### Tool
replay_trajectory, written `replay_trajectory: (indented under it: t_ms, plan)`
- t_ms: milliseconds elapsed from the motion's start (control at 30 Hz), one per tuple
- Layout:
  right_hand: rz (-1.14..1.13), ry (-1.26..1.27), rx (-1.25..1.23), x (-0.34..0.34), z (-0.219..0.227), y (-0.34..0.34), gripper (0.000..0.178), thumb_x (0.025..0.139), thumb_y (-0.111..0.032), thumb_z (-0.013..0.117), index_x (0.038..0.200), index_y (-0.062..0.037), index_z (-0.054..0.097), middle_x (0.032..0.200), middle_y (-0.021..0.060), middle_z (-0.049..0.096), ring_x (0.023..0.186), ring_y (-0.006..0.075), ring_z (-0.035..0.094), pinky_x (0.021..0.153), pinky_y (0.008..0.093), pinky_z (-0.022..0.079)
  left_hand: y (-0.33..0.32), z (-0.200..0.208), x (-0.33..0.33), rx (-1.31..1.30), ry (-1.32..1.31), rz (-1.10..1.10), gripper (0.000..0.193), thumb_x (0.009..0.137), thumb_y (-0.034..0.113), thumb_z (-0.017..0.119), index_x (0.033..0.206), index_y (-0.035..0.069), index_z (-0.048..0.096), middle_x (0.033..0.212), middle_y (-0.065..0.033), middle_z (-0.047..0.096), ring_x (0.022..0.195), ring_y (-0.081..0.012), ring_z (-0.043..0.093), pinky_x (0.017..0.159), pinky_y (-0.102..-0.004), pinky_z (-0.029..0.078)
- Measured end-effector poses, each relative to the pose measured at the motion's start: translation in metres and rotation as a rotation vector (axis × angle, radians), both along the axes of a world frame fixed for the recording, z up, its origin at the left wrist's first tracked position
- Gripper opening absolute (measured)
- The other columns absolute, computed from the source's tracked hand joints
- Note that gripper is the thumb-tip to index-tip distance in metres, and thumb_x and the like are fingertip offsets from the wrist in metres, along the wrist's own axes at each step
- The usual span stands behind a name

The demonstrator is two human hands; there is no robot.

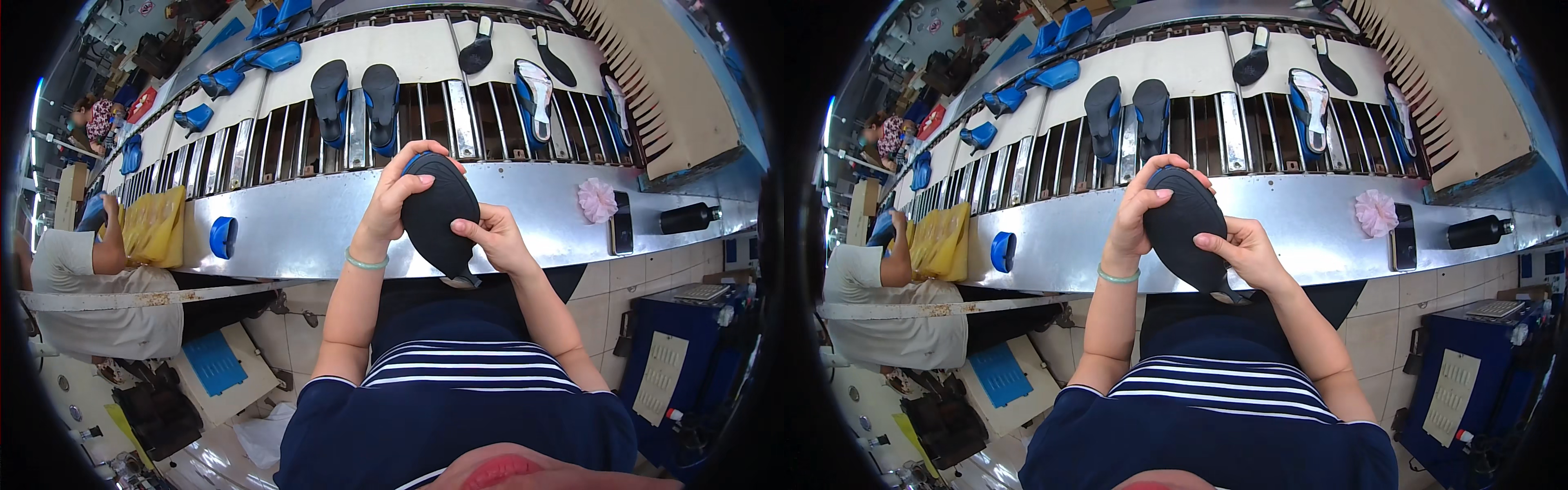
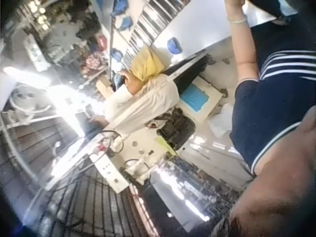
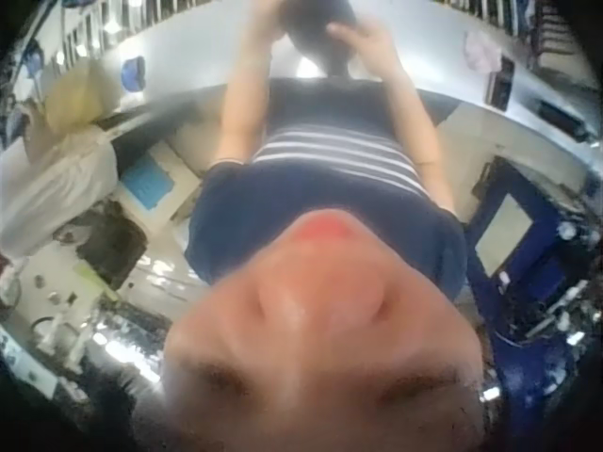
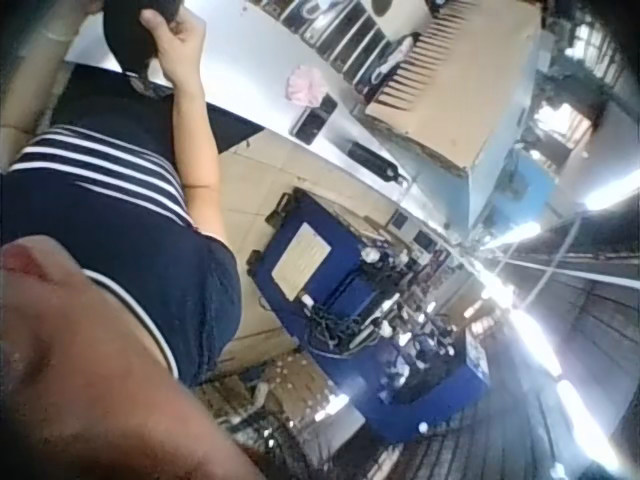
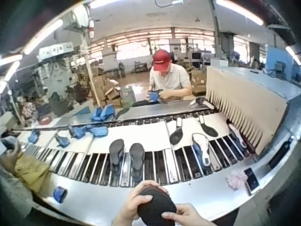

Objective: The person is seen attaching the outer sole of a shoe and inspecting it.

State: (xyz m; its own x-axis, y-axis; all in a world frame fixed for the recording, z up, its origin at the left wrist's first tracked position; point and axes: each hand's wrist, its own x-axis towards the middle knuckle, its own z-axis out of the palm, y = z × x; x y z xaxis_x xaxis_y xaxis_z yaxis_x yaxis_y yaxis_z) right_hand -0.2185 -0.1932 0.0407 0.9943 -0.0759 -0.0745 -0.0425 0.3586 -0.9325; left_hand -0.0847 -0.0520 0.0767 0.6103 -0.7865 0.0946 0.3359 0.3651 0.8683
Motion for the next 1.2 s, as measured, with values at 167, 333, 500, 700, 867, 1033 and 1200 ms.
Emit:
replay_trajectory:
  t_ms: [167,333,500,700,867,1033,1200]
  plan:
    - [0.007,-0.002,0.013,0.000,0.000,-0.001,0.025,0.093,-0.019,0.068,0.101,0.0046,0.069,0.085,0.0049,0.070,0.075,0.0076,0.065,0.065,0.0215,0.053,-0.001,-0.001,0.000,-0.005,0.008,-0.009,0.045,0.079,0.018,0.055,0.119,0.000,0.048,0.106,-0.0246,0.064,0.101,-0.0327,0.065,0.089,-0.0411,0.054]
    - [-0.005,0.002,0.025,-0.001,0.002,-0.001,0.025,0.094,-0.018,0.067,0.103,0.0046,0.069,0.085,0.0050,0.070,0.076,0.0076,0.065,0.066,0.0214,0.053,-0.002,-0.001,-0.001,0.004,0.016,-0.005,0.042,0.081,0.016,0.054,0.119,0.000,0.049,0.106,-0.0237,0.064,0.101,-0.0317,0.065,0.089,-0.0408,0.054]
    - [-0.017,-0.001,0.029,-0.002,0.001,-0.001,0.025,0.094,-0.018,0.067,0.103,0.0044,0.069,0.086,0.0054,0.071,0.076,0.0077,0.065,0.066,0.0214,0.053,-0.004,0.002,-0.002,0.014,0.013,0.009,0.040,0.081,0.014,0.053,0.118,0.000,0.050,0.105,-0.0237,0.065,0.099,-0.0313,0.066,0.088,-0.0402,0.054]
    - [-0.023,0.015,0.033,0.000,0.001,-0.002,0.025,0.093,-0.018,0.068,0.104,0.0040,0.069,0.086,0.0057,0.071,0.075,0.0075,0.065,0.065,0.0211,0.053,-0.006,0.006,-0.001,-0.004,0.001,0.022,0.031,0.086,0.013,0.055,0.114,0.001,0.054,0.104,-0.0195,0.066,0.095,-0.0247,0.067,0.085,-0.0361,0.055]
    - [0.008,0.012,0.049,0.001,0.005,-0.001,0.024,0.093,-0.018,0.068,0.102,0.0035,0.069,0.086,0.0052,0.071,0.074,0.0073,0.065,0.065,0.0216,0.053,-0.003,0.003,0.002,0.048,-0.002,0.046,0.028,0.088,0.014,0.053,0.113,0.000,0.052,0.104,-0.0253,0.066,0.100,-0.0349,0.067,0.086,-0.0424,0.057]
    - [-0.010,0.010,0.059,0.002,0.008,0.005,0.021,0.093,-0.018,0.068,0.098,0.0025,0.068,0.083,0.0036,0.070,0.072,0.0062,0.064,0.064,0.0217,0.052,-0.001,0.004,0.002,0.050,0.022,0.065,0.024,0.089,0.013,0.053,0.110,0.001,0.052,0.103,-0.0260,0.065,0.101,-0.0377,0.066,0.085,-0.0440,0.058]
    - [-0.083,-0.001,0.077,-0.003,0.004,0.011,0.025,0.096,-0.021,0.064,0.083,-0.0001,0.062,0.072,-0.0015,0.062,0.064,0.0019,0.054,0.056,0.0198,0.044,0.001,-0.002,0.005,0.031,-0.003,0.072,0.024,0.090,0.016,0.052,0.109,0.001,0.051,0.103,-0.0275,0.065,0.102,-0.0397,0.065,0.085,-0.0453,0.058]
